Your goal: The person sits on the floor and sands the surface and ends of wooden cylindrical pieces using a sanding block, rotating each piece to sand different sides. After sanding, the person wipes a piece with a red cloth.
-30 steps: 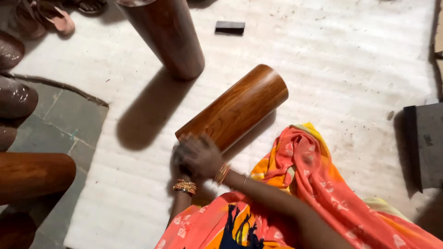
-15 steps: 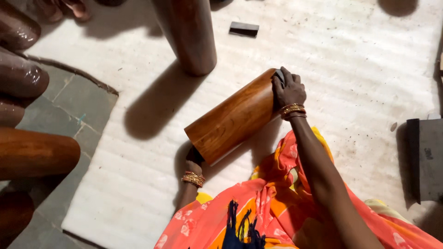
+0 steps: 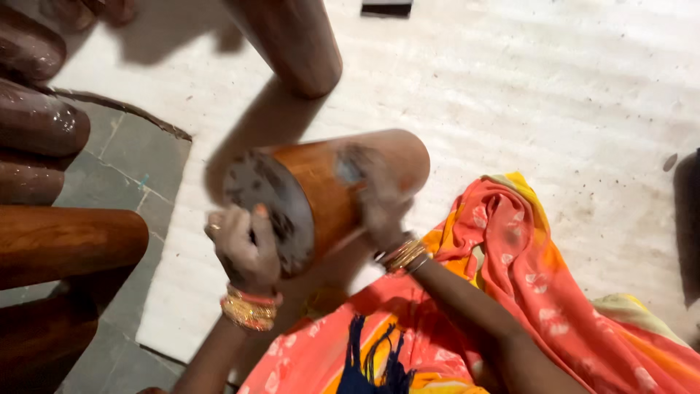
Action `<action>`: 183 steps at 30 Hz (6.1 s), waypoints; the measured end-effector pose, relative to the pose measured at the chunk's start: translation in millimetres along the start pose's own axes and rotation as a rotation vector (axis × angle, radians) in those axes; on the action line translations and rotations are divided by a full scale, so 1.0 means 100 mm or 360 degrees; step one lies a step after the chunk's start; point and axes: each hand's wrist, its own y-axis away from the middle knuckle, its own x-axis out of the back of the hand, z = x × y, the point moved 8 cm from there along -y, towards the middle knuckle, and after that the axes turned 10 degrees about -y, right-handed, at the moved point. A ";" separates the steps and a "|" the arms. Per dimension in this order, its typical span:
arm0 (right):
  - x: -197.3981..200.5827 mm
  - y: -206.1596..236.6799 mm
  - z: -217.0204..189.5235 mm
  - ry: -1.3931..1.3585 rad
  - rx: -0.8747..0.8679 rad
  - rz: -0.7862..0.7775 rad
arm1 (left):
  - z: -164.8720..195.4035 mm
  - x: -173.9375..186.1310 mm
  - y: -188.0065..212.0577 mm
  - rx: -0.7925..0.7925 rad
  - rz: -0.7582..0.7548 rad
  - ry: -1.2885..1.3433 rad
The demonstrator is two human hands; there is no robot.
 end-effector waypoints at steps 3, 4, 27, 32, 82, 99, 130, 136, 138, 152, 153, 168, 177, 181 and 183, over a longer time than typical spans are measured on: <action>-0.19 -0.02 -0.85 -0.0135 0.0141 -0.0200 | -0.08 -0.09 -0.32 0.0013 0.0061 0.0071; -0.32 -0.09 -0.96 -0.0142 0.0136 -0.0191 | -0.14 -0.13 -0.38 0.0012 0.0053 0.0088; 0.17 -0.07 2.18 0.0221 -0.0869 -0.0065 | -0.44 -0.15 0.23 0.0672 -0.0359 0.0320; 0.28 0.09 1.58 -0.0301 -0.0701 -0.0016 | 0.24 -0.10 -0.20 -0.0113 -0.0158 0.0188; -0.12 -0.72 0.63 -0.0771 -0.0515 -0.0892 | -0.61 -0.67 -0.42 0.0272 -0.0764 0.0231; 0.34 -0.08 1.83 0.0391 -0.0275 -0.0499 | -1.48 -0.88 0.22 0.1494 -0.0850 0.1285; -0.19 -0.82 1.50 -0.0220 -0.0770 -0.0495 | -1.27 -1.08 -0.53 0.1220 -0.0848 0.0323; -1.22 -1.90 0.49 -0.0521 -0.0321 -0.0918 | -0.64 -0.73 -0.71 0.0448 -0.0503 0.0448; -1.41 -1.99 0.56 -0.0791 -0.0487 -0.1114 | -0.57 -0.71 -0.68 0.0311 -0.0514 0.0562; 0.19 0.09 2.25 -0.0178 -0.1102 -0.1012 | -0.44 -0.73 -0.51 0.0183 -0.0731 0.0483; 0.29 0.19 2.29 -0.0284 -0.1186 -0.0841 | -0.30 -0.65 -0.51 0.0040 -0.0698 0.0438; -0.06 -0.01 1.33 -0.0057 -0.0705 -0.0006 | -0.54 -0.27 -0.63 -0.0008 -0.0566 0.0260; -1.13 -0.72 -1.56 -0.0176 0.0207 -0.0333 | -1.38 -0.58 -0.13 0.0823 -0.0740 0.1643; -1.29 -0.68 -1.12 -0.0177 0.0016 -0.0522 | -1.41 -0.51 -0.01 0.0889 -0.0778 0.1438; -1.18 -0.66 -0.37 -0.0406 -0.0264 -0.0674 | -1.53 -0.48 0.04 0.1188 -0.0693 0.1360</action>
